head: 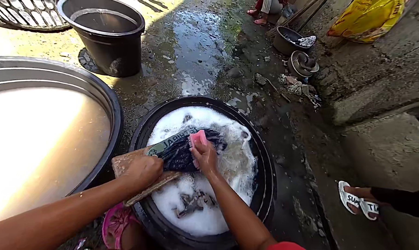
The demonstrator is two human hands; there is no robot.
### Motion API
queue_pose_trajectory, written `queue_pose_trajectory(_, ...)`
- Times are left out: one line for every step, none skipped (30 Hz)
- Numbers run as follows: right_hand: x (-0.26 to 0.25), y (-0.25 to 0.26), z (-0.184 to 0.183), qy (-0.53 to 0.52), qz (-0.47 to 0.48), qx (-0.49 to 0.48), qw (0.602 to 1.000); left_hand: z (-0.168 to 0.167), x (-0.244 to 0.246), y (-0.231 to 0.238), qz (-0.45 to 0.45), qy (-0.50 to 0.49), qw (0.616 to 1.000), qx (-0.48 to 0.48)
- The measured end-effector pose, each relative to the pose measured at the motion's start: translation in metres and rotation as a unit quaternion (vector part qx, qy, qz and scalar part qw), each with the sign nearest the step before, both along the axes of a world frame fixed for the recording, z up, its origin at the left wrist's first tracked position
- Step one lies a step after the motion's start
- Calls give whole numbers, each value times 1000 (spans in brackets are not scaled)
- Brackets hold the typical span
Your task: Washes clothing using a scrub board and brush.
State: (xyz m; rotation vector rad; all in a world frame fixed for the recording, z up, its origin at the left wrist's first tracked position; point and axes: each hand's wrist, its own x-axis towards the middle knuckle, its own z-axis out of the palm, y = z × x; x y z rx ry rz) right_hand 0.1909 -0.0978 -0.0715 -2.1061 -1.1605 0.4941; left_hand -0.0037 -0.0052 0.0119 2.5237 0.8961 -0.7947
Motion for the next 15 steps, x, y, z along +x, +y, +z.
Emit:
queue_pose_trajectory(-27, -5, 6, 7, 53, 59, 997, 0, 1, -1, 0, 0, 1000, -2)
queue_pose_trajectory(-45, -10, 10, 17, 95, 80, 992, 0, 0, -1, -2, -4, 1000, -1)
queue_pose_trajectory(-49, -11, 10, 16, 107, 72, 991, 1, -1, -2, -3, -3, 1000, 0)
queue_pose_trajectory(-37, -9, 5, 8, 85, 42, 995, 2, -1, -2, -6, 0, 1000, 1)
queue_pose_trajectory(-12, -3, -2, 1, 47, -14, 999, 2, -1, -2, -8, 3, 1000, 4)
queue_pose_trajectory(19, 3, -10, -1, 10, -78, 997, 2, 1, -2, -9, 7, 1000, 6)
queue_pose_trajectory(47, 7, -19, 0, -23, -126, 992, 1, 2, -2, -9, 15, 1000, 6)
queue_pose_trajectory(67, 6, -28, 2, -45, -151, 988, 0, 4, -2, -9, 22, 1000, 1)
queue_pose_trajectory(80, 4, -35, 13, -60, -146, 987, -1, 7, 1, -7, 24, 1000, -10)
queue_pose_trajectory(87, 2, -40, 34, -70, -122, 989, -2, 11, 7, -2, 11, 1000, -24)
queue_pose_trajectory(91, 1, -40, 59, -79, -95, 991, -4, 15, 14, 6, -30, 999, -40)
queue_pose_trajectory(93, -1, -40, 87, -90, -68, 990, -5, 19, 21, 17, -96, 993, -64)
queue_pose_trajectory(94, -4, -40, 122, -97, -46, 987, -2, 26, 23, 39, -166, 980, -102)
queue_pose_trajectory(95, -8, -38, 159, -99, -29, 982, 6, 34, 21, 69, -233, 960, -142)
queue_pose_trajectory(97, -11, -37, 187, -101, -4, 977, 14, 42, 17, 98, -292, 936, -172)
